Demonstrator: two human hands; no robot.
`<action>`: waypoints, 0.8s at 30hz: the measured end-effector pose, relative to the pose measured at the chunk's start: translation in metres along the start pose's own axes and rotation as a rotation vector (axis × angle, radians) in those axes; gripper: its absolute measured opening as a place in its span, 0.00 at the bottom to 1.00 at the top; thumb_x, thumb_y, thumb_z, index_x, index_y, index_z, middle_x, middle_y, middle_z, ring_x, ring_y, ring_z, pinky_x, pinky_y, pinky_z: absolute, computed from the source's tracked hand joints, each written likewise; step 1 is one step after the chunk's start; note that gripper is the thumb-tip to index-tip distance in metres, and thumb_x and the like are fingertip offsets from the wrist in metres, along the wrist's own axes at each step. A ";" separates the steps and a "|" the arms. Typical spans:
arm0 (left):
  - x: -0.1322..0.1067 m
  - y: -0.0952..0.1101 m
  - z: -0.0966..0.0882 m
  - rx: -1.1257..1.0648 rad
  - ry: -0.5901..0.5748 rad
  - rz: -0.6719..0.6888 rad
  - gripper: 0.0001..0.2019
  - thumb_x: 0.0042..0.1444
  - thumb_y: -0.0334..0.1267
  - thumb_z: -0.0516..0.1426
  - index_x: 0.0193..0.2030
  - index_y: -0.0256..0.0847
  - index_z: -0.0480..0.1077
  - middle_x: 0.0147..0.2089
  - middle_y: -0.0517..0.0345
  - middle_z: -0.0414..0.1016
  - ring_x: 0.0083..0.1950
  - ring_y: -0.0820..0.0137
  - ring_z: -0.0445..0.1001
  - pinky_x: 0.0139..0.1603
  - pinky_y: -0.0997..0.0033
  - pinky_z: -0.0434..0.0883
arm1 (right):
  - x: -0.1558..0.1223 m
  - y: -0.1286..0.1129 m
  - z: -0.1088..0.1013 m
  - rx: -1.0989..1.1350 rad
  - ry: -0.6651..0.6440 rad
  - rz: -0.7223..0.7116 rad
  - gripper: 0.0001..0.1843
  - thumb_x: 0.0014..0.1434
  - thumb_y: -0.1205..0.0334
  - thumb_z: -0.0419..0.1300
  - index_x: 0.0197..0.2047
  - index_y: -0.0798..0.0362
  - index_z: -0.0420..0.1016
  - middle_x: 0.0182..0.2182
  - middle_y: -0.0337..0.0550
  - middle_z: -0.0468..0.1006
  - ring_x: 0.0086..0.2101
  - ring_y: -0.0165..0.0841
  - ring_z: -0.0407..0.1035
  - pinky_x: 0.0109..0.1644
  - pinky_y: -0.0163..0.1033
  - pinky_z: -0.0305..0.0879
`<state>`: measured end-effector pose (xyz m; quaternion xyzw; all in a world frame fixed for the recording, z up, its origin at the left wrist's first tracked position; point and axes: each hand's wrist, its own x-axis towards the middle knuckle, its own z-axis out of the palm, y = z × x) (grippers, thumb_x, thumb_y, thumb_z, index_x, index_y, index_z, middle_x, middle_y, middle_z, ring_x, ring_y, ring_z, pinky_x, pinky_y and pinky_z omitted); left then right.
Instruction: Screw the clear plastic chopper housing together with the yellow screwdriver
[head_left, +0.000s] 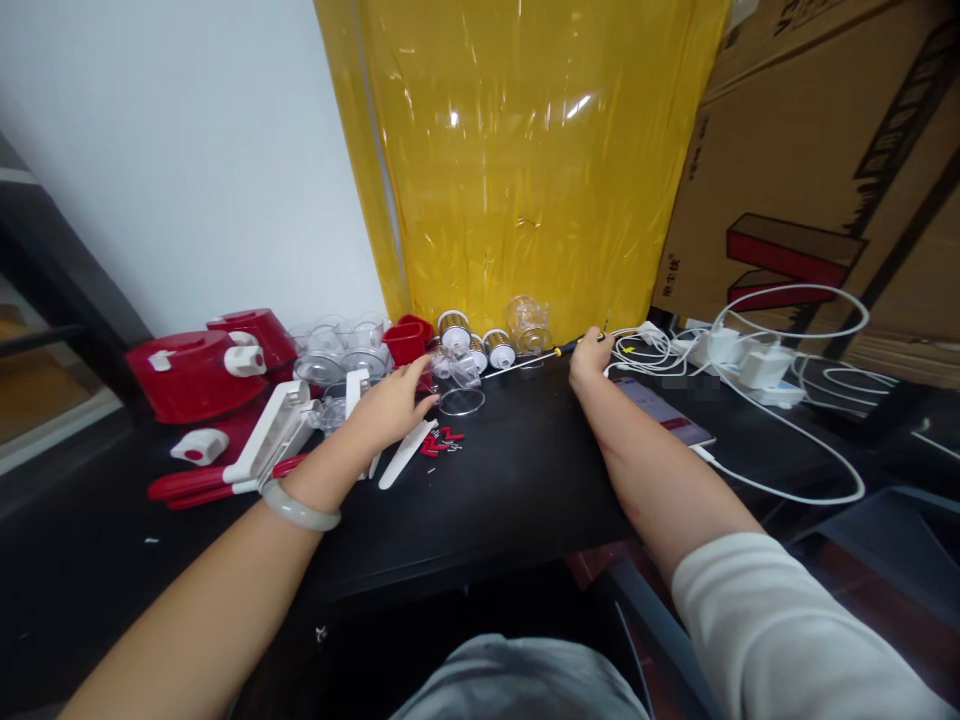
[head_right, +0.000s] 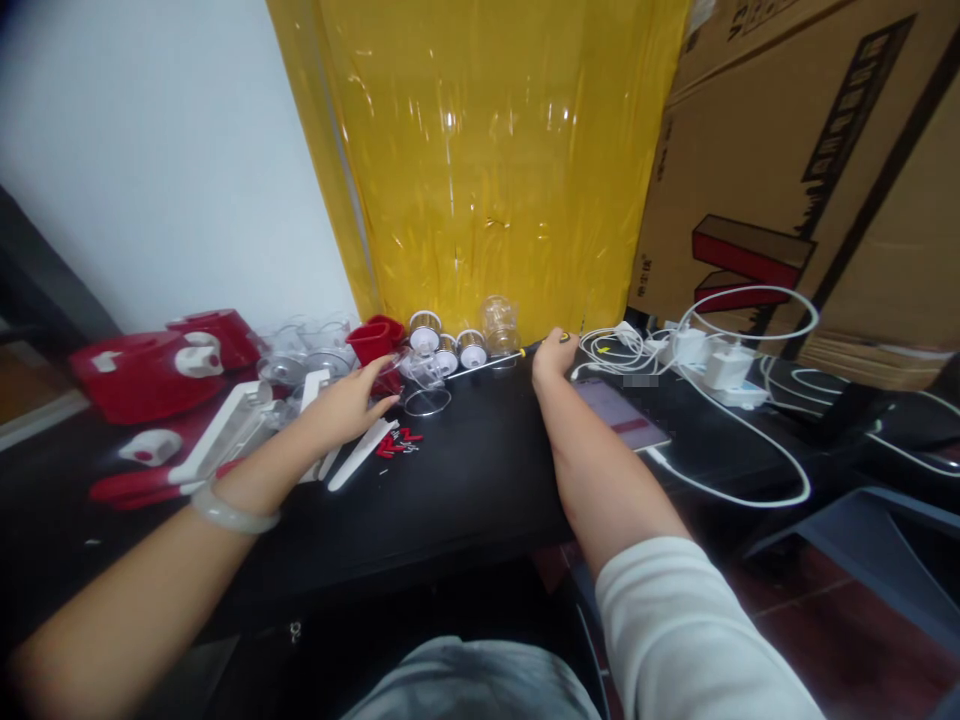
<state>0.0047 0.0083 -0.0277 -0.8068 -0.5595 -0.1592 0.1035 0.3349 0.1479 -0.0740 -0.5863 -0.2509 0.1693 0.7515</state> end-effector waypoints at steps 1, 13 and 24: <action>0.000 0.000 0.000 0.000 -0.001 -0.001 0.33 0.66 0.45 0.54 0.74 0.38 0.51 0.63 0.37 0.72 0.59 0.50 0.74 0.54 0.55 0.71 | 0.001 -0.001 0.000 -0.022 0.022 0.033 0.06 0.62 0.59 0.47 0.32 0.47 0.57 0.29 0.38 0.68 0.37 0.36 0.70 0.50 0.42 0.66; 0.000 0.000 0.000 0.006 0.001 0.008 0.33 0.66 0.45 0.54 0.73 0.38 0.51 0.63 0.36 0.71 0.58 0.50 0.74 0.54 0.55 0.71 | 0.001 0.004 0.001 -0.034 0.017 0.078 0.17 0.63 0.42 0.50 0.35 0.47 0.62 0.29 0.36 0.70 0.35 0.35 0.71 0.45 0.42 0.70; 0.000 0.000 0.000 0.008 -0.001 0.013 0.32 0.66 0.45 0.54 0.73 0.38 0.51 0.62 0.37 0.72 0.57 0.50 0.75 0.53 0.55 0.71 | 0.000 -0.001 0.003 -0.043 0.060 0.111 0.07 0.64 0.55 0.50 0.36 0.48 0.61 0.36 0.45 0.73 0.41 0.38 0.73 0.49 0.44 0.71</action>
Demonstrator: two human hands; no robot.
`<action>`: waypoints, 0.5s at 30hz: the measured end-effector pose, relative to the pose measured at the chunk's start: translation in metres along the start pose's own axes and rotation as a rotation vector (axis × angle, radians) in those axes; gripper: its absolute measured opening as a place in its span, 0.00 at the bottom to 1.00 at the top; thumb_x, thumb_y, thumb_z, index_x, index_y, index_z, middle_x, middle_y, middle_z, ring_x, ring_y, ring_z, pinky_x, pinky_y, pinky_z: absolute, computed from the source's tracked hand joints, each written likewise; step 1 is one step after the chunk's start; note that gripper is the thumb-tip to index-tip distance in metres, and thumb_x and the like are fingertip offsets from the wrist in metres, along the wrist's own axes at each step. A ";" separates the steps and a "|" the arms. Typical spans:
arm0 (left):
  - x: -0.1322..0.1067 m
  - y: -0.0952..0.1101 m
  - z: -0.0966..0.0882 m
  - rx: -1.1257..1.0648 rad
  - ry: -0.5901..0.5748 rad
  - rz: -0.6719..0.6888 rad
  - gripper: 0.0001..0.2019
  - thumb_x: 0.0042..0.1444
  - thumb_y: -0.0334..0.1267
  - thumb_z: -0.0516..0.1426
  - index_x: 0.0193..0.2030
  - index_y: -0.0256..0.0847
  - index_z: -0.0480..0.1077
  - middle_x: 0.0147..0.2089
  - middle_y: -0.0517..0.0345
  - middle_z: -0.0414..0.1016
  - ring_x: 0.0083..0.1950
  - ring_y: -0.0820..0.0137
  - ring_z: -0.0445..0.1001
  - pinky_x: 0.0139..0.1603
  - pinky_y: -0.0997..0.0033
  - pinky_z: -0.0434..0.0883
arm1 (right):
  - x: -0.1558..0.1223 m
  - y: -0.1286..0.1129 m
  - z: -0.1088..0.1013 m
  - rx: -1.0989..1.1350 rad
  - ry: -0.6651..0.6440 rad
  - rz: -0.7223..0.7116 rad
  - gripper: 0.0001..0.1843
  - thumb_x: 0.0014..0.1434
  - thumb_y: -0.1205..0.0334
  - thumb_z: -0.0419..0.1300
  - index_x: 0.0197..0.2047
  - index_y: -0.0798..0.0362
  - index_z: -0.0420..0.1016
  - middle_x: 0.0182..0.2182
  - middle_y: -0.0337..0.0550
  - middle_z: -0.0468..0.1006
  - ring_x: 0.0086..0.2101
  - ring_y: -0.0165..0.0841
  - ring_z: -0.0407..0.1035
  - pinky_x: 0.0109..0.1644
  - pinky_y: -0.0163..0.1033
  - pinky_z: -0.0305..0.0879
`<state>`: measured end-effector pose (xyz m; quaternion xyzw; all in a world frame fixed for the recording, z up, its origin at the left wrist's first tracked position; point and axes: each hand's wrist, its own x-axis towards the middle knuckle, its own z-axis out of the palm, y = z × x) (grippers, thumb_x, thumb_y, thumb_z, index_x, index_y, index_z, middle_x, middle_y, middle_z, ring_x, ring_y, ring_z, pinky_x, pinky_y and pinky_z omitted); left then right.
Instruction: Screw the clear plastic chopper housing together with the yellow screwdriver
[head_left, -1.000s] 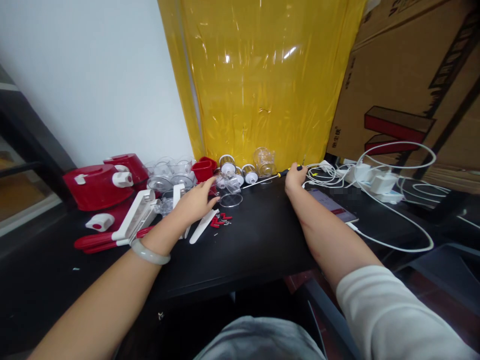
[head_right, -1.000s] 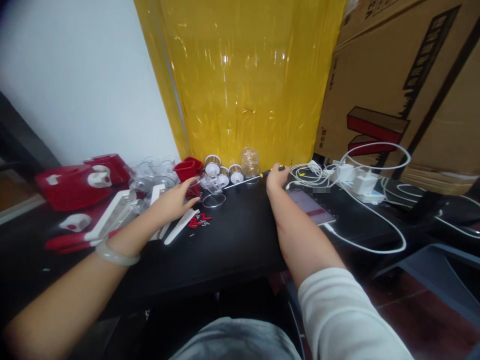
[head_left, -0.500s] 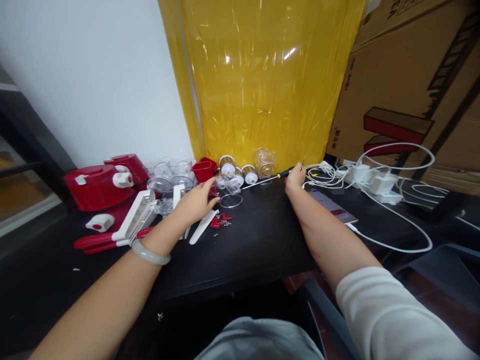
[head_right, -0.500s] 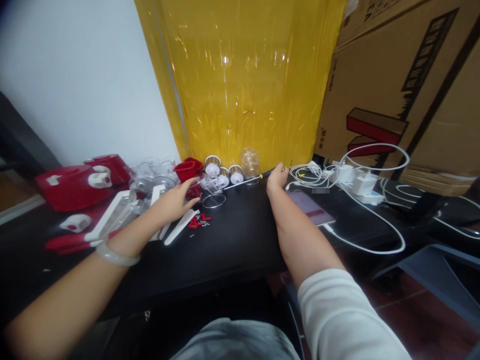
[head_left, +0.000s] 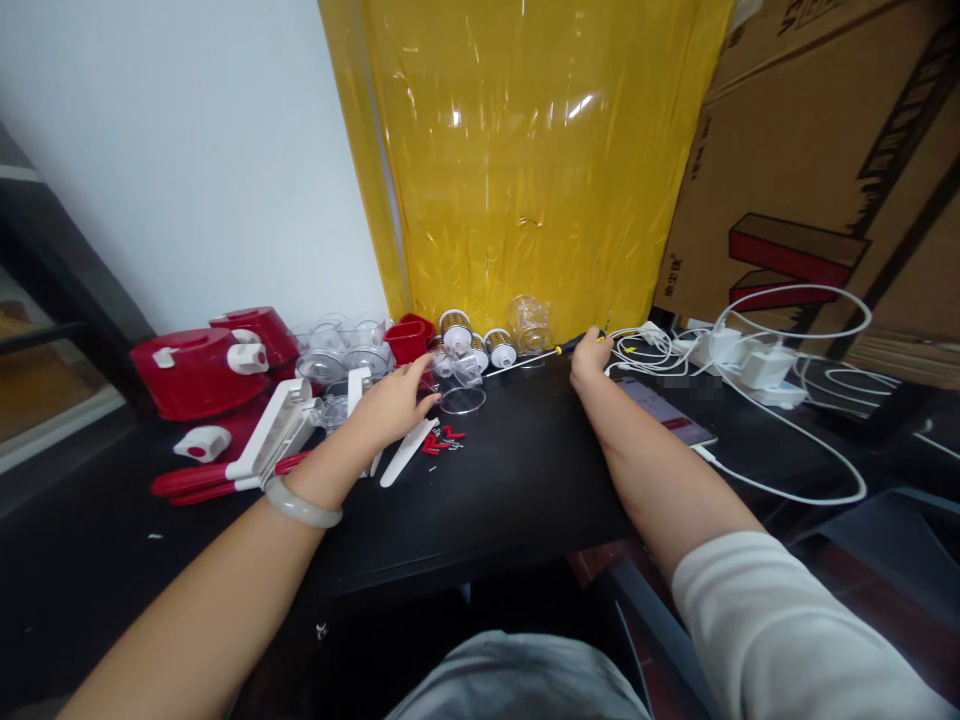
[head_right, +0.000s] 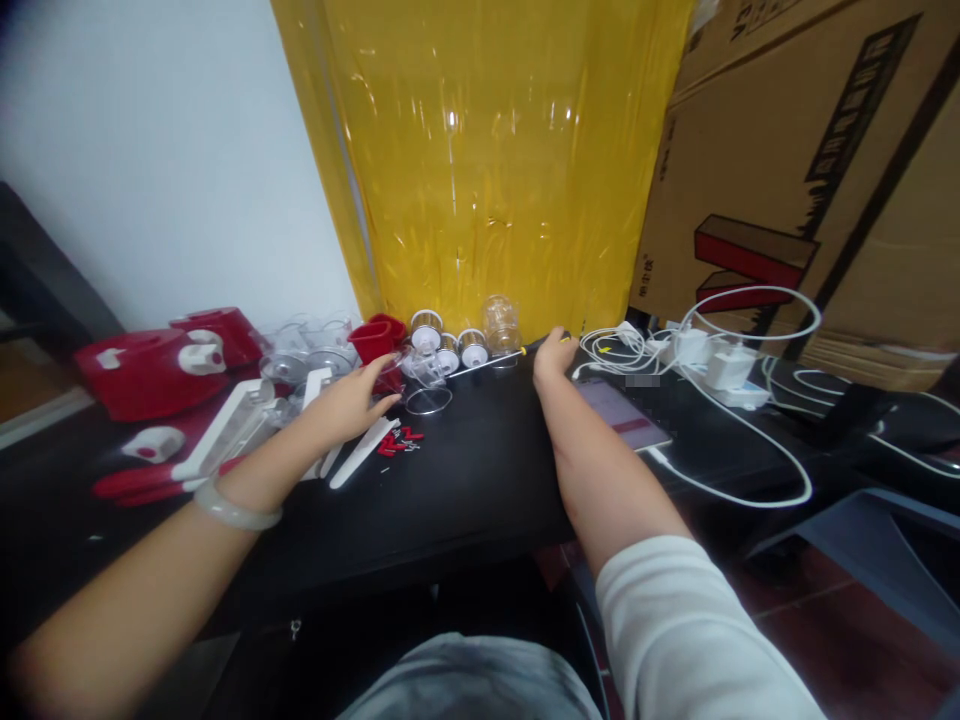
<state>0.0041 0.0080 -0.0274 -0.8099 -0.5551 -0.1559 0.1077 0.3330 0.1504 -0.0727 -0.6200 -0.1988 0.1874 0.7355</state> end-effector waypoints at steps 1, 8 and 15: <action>0.000 0.000 0.000 0.002 -0.002 -0.003 0.32 0.66 0.45 0.54 0.73 0.38 0.51 0.62 0.37 0.72 0.57 0.50 0.75 0.53 0.55 0.71 | 0.000 -0.001 -0.001 -0.010 0.005 -0.015 0.08 0.64 0.57 0.48 0.34 0.48 0.61 0.36 0.45 0.73 0.41 0.39 0.73 0.51 0.45 0.70; 0.000 0.002 -0.001 0.009 -0.002 -0.009 0.33 0.66 0.45 0.54 0.74 0.38 0.51 0.62 0.37 0.72 0.57 0.50 0.75 0.53 0.56 0.71 | 0.003 -0.001 -0.005 0.030 -0.022 0.033 0.15 0.66 0.58 0.41 0.31 0.49 0.62 0.30 0.43 0.71 0.36 0.37 0.72 0.45 0.43 0.72; 0.000 0.001 -0.001 0.011 -0.005 -0.007 0.32 0.66 0.46 0.54 0.73 0.38 0.51 0.63 0.37 0.71 0.58 0.50 0.75 0.53 0.55 0.71 | 0.002 0.007 0.002 0.055 -0.047 -0.018 0.17 0.62 0.45 0.56 0.43 0.51 0.65 0.31 0.42 0.73 0.36 0.38 0.74 0.39 0.40 0.73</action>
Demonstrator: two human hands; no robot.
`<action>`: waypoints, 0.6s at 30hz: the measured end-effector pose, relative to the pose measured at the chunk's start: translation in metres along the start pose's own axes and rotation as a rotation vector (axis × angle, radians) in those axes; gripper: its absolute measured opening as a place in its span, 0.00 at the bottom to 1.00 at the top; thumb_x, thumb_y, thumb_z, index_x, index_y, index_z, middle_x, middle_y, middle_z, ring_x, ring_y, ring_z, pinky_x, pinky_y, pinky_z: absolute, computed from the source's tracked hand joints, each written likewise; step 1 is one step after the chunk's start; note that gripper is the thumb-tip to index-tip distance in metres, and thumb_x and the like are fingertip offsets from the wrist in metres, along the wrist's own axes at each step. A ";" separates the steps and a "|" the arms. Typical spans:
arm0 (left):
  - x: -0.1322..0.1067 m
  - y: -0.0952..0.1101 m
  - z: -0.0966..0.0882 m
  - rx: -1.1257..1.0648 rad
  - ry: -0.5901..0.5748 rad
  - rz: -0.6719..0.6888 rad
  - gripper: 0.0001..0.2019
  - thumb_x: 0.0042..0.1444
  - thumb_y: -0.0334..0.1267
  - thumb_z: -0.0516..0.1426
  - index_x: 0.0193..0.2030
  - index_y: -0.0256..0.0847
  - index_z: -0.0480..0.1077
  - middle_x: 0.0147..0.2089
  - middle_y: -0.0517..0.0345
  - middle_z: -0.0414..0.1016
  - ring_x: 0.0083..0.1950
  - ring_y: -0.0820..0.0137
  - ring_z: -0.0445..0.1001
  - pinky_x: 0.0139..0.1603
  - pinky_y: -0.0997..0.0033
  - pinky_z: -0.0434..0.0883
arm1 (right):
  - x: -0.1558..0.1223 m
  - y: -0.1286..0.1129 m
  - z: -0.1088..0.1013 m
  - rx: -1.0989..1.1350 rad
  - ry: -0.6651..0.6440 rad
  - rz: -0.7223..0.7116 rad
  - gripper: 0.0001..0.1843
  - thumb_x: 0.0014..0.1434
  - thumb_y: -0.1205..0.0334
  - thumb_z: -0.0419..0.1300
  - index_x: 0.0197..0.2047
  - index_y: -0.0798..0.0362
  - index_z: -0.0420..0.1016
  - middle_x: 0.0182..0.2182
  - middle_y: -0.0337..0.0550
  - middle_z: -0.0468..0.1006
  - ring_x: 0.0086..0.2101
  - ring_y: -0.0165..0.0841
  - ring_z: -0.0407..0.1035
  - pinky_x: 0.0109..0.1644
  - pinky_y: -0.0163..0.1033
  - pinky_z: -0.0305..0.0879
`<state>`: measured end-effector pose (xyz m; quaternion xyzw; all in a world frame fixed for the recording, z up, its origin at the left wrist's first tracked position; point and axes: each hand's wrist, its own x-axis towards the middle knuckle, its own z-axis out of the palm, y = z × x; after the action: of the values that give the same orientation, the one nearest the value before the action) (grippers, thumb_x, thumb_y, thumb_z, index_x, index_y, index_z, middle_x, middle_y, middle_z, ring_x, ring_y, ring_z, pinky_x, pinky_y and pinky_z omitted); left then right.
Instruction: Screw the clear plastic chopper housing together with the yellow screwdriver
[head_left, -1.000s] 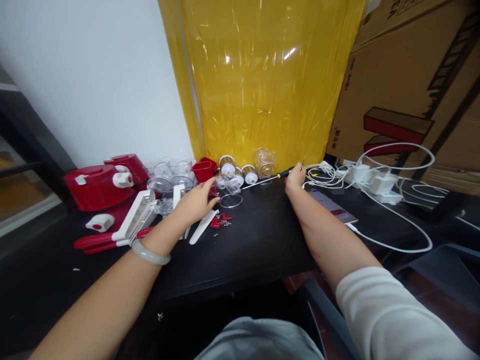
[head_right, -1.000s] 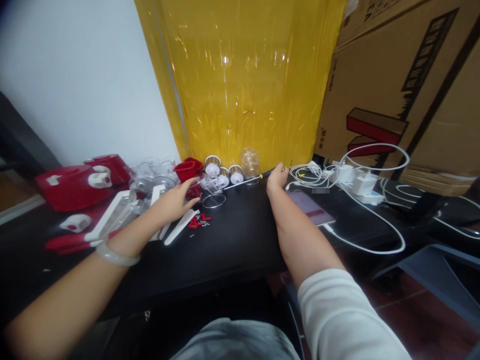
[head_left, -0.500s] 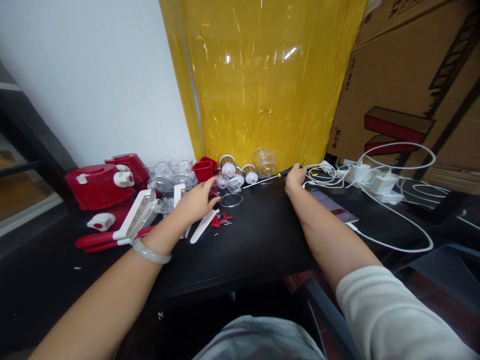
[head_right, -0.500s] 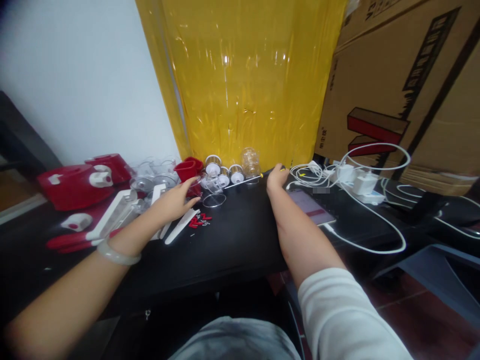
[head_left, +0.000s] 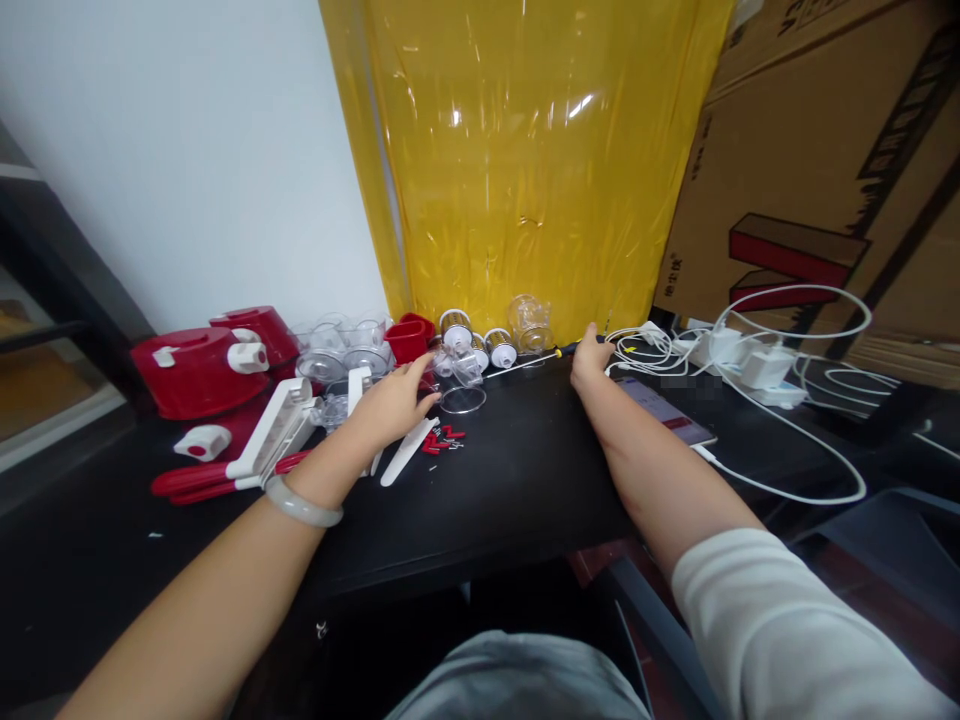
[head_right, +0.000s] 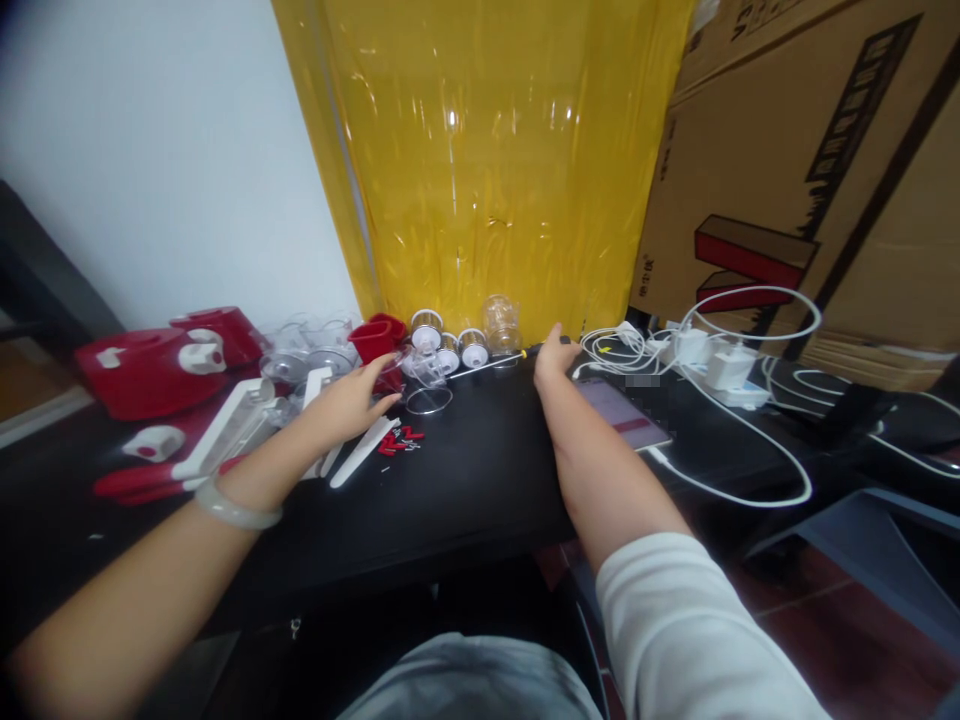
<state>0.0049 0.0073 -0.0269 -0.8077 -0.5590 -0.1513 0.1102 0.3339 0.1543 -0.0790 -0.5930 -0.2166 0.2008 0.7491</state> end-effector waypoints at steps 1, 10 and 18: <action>0.000 0.000 0.000 -0.002 0.001 0.000 0.32 0.66 0.46 0.54 0.73 0.38 0.51 0.63 0.37 0.71 0.58 0.50 0.75 0.53 0.55 0.71 | 0.000 0.001 0.001 0.005 0.019 0.023 0.17 0.61 0.46 0.58 0.44 0.51 0.65 0.32 0.42 0.73 0.36 0.37 0.74 0.39 0.40 0.73; 0.000 0.000 0.000 -0.011 0.002 0.004 0.33 0.66 0.45 0.54 0.74 0.38 0.51 0.62 0.36 0.72 0.58 0.50 0.74 0.54 0.55 0.71 | -0.001 -0.002 0.002 0.047 -0.038 0.085 0.11 0.62 0.55 0.53 0.45 0.50 0.66 0.30 0.35 0.70 0.25 0.31 0.68 0.32 0.39 0.71; 0.000 0.000 -0.001 -0.010 -0.003 -0.007 0.33 0.66 0.45 0.54 0.73 0.37 0.51 0.63 0.36 0.71 0.58 0.50 0.75 0.54 0.55 0.70 | 0.003 0.000 -0.001 -0.013 -0.002 -0.004 0.10 0.63 0.58 0.47 0.40 0.50 0.68 0.28 0.38 0.70 0.30 0.34 0.69 0.38 0.41 0.73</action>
<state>0.0052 0.0068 -0.0261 -0.8067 -0.5610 -0.1533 0.1047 0.3371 0.1548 -0.0791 -0.5971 -0.2196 0.1986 0.7455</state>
